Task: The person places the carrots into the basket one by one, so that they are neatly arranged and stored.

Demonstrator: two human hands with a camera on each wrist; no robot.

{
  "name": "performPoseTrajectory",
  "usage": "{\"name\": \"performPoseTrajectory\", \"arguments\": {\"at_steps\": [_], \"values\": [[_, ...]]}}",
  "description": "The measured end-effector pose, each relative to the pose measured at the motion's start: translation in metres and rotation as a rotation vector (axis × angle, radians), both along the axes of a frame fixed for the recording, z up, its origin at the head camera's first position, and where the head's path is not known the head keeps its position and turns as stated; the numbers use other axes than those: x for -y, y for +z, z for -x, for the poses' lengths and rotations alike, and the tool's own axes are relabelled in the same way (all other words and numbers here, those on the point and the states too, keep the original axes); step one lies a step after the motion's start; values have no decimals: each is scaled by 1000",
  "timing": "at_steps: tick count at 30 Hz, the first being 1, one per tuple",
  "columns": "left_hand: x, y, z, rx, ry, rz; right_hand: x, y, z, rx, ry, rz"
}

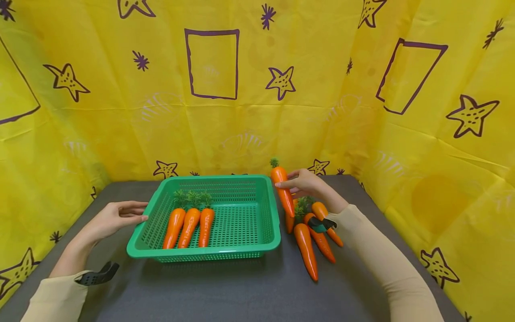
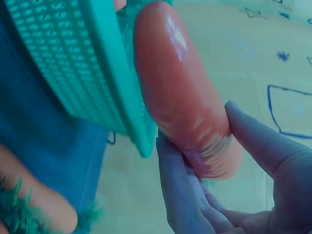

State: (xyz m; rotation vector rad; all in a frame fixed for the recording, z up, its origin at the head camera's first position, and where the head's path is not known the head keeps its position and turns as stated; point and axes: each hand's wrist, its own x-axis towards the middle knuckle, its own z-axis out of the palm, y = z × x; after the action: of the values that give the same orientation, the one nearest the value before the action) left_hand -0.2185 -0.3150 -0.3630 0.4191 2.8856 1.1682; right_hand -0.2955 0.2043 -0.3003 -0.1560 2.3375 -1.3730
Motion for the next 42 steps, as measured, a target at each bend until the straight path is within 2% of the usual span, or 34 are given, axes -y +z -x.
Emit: {"name": "performPoseTrajectory", "arguments": {"at_steps": [24, 38, 42], "values": [[2, -1, 1, 10, 10, 16, 70, 1, 4, 77, 57, -18], [1, 0, 1, 10, 5, 0, 101, -9, 10, 117, 113, -12], [1, 2, 1, 9, 2, -4, 111, -12, 9, 109, 158, -34]]}}
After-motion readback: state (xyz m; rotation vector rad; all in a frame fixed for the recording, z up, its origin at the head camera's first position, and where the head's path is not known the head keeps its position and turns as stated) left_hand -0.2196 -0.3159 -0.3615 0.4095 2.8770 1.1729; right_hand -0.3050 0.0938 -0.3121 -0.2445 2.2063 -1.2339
